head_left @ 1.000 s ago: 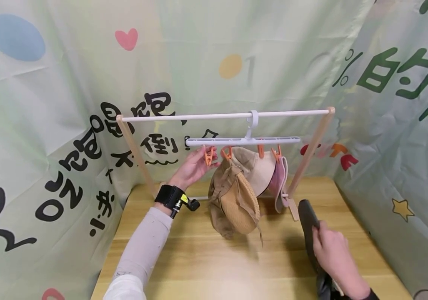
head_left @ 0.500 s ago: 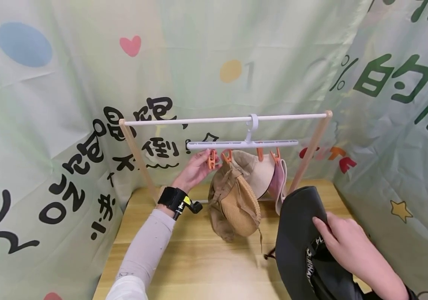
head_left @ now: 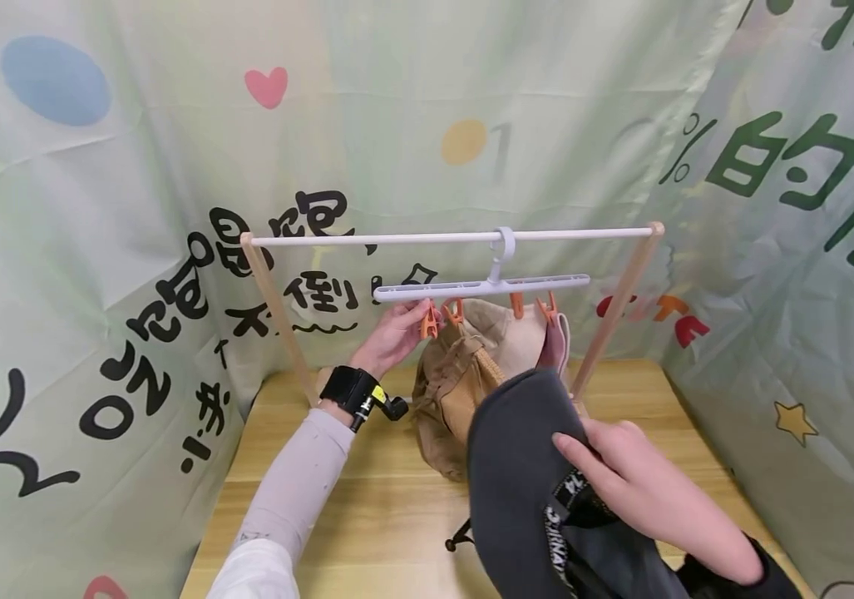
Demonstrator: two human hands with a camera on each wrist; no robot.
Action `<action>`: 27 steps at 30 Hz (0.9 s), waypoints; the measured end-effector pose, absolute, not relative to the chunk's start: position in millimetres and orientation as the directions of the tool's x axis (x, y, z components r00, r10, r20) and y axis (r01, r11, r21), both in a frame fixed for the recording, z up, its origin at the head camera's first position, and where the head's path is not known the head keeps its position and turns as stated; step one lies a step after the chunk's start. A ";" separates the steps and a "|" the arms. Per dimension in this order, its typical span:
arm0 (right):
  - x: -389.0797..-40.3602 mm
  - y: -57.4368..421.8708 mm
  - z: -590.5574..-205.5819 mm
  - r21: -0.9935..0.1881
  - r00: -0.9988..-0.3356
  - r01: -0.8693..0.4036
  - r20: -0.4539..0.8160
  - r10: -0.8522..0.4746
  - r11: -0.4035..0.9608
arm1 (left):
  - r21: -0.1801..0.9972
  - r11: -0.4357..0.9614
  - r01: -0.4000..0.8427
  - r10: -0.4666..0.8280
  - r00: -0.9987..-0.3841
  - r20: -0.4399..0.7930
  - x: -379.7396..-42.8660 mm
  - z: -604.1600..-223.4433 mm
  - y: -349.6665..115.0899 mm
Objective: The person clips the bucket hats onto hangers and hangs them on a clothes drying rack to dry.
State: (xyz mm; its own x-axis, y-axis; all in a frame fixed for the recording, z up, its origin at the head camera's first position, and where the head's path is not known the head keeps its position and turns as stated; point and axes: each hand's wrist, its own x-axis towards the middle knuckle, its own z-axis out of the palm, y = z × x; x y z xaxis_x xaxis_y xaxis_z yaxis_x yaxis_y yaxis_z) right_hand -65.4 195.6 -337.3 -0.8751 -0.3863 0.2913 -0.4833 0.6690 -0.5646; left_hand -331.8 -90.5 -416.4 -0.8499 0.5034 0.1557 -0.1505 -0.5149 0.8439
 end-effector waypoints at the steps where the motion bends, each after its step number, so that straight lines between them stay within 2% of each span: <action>1: -70.2 189.8 -338.3 -0.573 -0.869 -0.493 0.284 -0.405 0.655 | 0.846 -0.514 -0.146 0.500 -0.852 0.156 -332.4 -416.6 -90.4; 11: -129.9 148.3 -366.7 -0.697 -0.840 -0.428 0.072 -0.538 0.576 | 0.864 -0.487 -0.126 0.504 -0.848 0.160 -332.6 -412.9 -94.6; 21: -192.2 120.2 -384.1 -0.674 -0.817 -0.402 -0.043 -0.576 0.620 | 0.915 -0.401 -0.039 0.486 -0.856 0.176 -335.1 -408.4 -100.6; 27: -219.7 107.4 -385.9 -0.668 -0.795 -0.402 -0.086 -0.601 0.627 | 0.935 -0.352 -0.050 0.488 -0.862 0.138 -335.0 -404.5 -102.3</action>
